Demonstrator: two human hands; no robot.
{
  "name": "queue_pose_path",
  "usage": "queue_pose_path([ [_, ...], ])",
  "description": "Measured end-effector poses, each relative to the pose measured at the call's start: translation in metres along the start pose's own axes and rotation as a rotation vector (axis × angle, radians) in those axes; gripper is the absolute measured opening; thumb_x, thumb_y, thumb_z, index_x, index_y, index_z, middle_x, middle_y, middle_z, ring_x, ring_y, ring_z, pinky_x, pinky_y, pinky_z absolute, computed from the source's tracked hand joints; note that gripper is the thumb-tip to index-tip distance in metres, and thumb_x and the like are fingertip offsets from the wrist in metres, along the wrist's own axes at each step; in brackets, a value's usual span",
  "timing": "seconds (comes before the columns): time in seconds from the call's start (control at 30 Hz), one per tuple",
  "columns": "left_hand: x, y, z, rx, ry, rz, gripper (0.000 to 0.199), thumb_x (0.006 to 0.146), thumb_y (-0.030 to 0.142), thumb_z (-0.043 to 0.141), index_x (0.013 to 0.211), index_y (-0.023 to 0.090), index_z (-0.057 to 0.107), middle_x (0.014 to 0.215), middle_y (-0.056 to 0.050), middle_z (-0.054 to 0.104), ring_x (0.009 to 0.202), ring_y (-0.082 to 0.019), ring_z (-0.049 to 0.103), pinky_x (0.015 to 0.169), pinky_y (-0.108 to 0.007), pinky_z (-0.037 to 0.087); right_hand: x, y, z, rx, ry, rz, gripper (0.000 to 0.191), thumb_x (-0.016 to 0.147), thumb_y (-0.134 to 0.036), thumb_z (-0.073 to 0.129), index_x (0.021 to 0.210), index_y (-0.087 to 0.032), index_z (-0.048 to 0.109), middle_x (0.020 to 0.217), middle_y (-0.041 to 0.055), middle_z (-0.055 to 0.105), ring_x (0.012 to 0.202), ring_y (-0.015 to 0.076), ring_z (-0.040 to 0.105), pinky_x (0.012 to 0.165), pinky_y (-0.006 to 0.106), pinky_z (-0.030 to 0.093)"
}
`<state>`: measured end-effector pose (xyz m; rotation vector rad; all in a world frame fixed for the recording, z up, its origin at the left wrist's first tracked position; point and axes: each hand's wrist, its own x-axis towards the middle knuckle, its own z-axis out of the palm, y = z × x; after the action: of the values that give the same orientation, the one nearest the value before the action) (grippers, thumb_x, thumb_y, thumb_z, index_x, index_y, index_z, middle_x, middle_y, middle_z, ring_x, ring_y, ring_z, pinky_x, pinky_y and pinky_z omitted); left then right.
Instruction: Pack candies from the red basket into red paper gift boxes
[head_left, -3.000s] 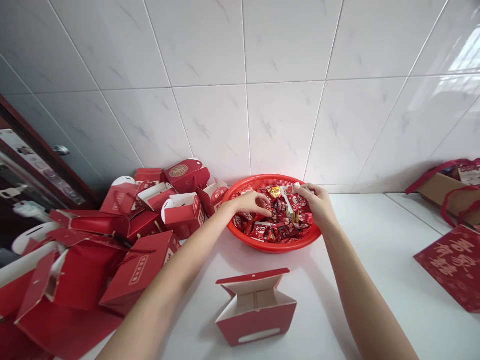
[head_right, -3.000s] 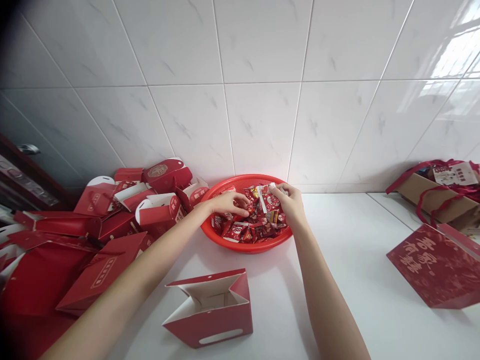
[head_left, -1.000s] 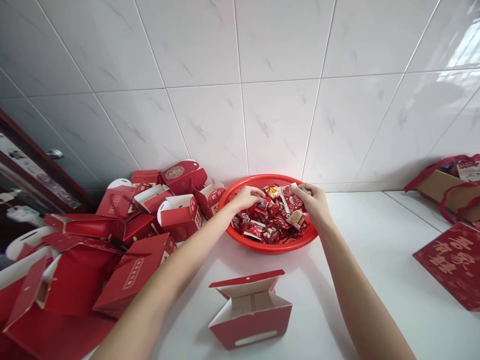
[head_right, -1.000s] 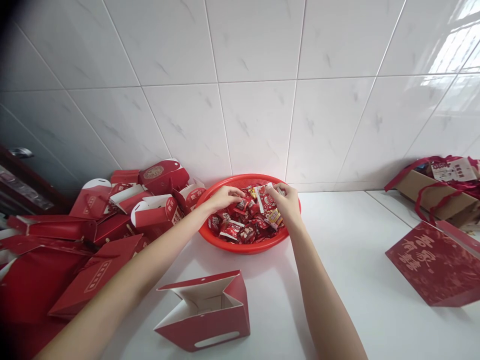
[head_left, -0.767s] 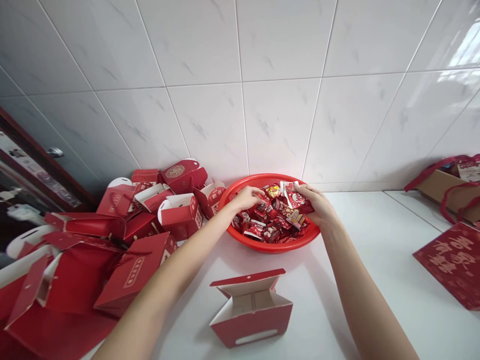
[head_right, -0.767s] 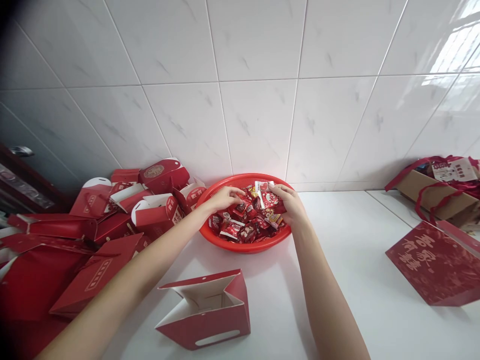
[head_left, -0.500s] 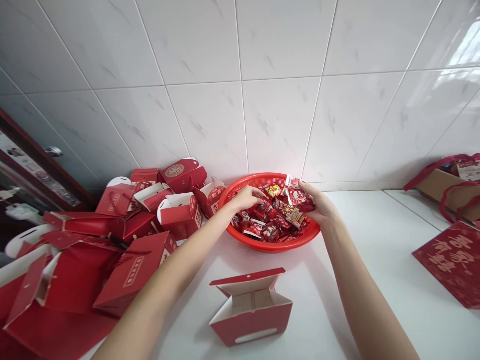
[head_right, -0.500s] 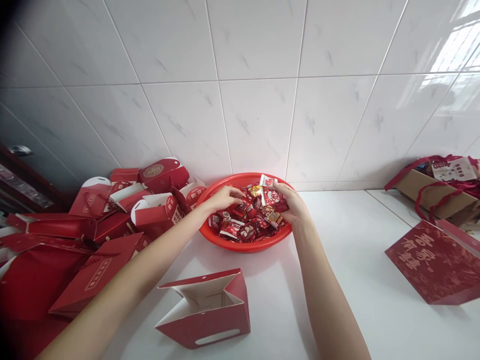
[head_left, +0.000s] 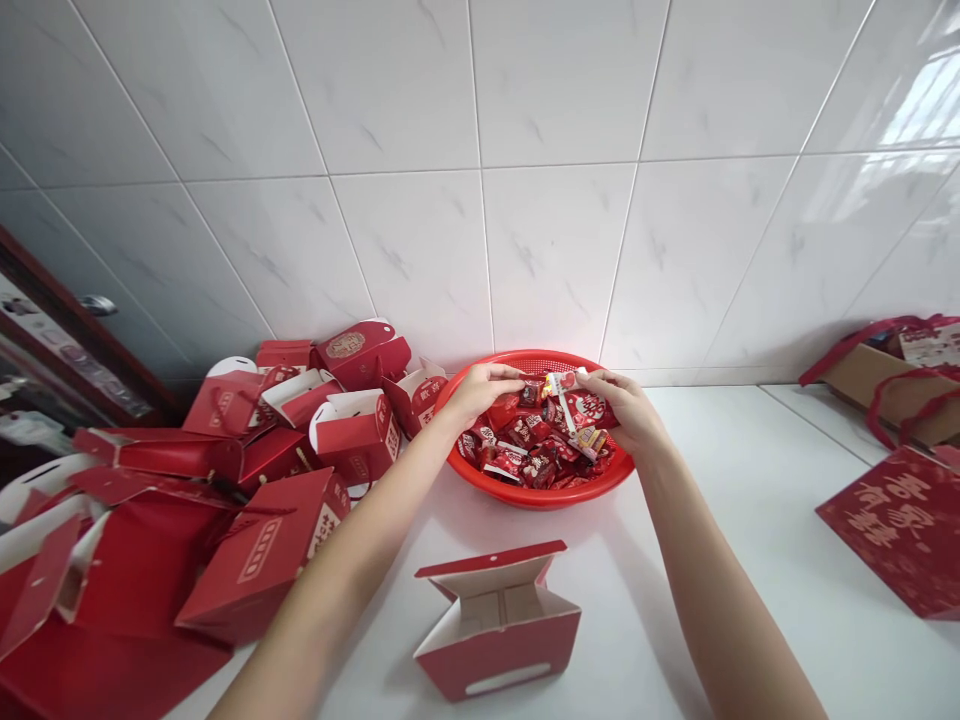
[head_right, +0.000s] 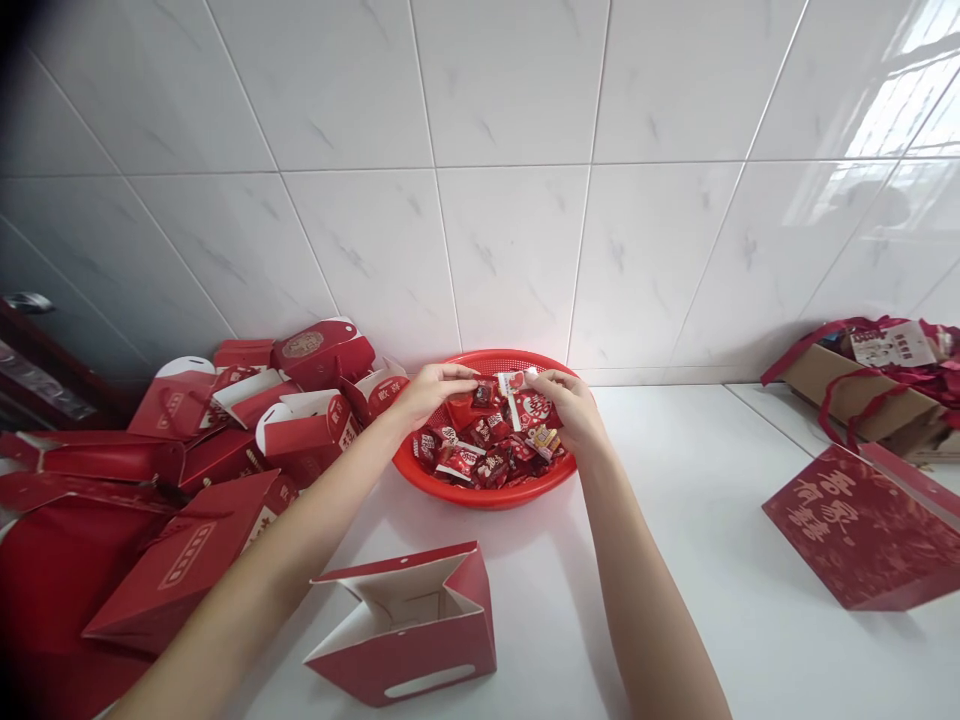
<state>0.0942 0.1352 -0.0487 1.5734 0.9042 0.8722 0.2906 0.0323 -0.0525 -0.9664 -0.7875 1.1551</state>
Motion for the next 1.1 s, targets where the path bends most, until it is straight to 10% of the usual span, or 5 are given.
queue_pose_path([
  [0.3,-0.056,0.022,-0.005,-0.445,0.020,0.021,0.028,0.068,0.025,0.083,0.091,0.017,0.070,0.097,-0.003,0.072,0.089,-0.017,0.068,0.086,-0.033,0.056,-0.021,-0.019,0.020,-0.128,-0.121,-0.066,0.040,0.054,-0.046,0.095,0.065,-0.019,0.067,0.064,0.0001,0.070,0.052,0.0123,0.058,0.047,0.024,0.044],
  [0.77,-0.105,0.040,0.002,-0.068,0.001,0.071,0.053,0.082,0.066,0.068,0.109,0.021,0.067,0.078,0.001,0.059,0.061,-0.013,0.056,0.047,-0.022,0.044,-0.053,-0.033,0.041,-0.483,-0.301,-0.266,0.035,0.073,-0.053,0.085,0.076,-0.020,0.075,0.068,0.0026,0.071,0.059,0.0161,0.061,0.053,0.027,0.047],
  [1.1,-0.122,0.055,0.008,0.017,-0.125,0.126,0.028,0.082,0.040,0.068,0.099,0.018,0.069,0.070,0.003,0.058,0.061,-0.011,0.052,0.056,-0.023,0.040,-0.066,-0.038,0.053,-0.457,-0.344,-0.305,0.031,0.077,-0.051,0.083,0.073,-0.021,0.074,0.066,0.0021,0.069,0.058,0.0156,0.060,0.053,0.027,0.046],
])
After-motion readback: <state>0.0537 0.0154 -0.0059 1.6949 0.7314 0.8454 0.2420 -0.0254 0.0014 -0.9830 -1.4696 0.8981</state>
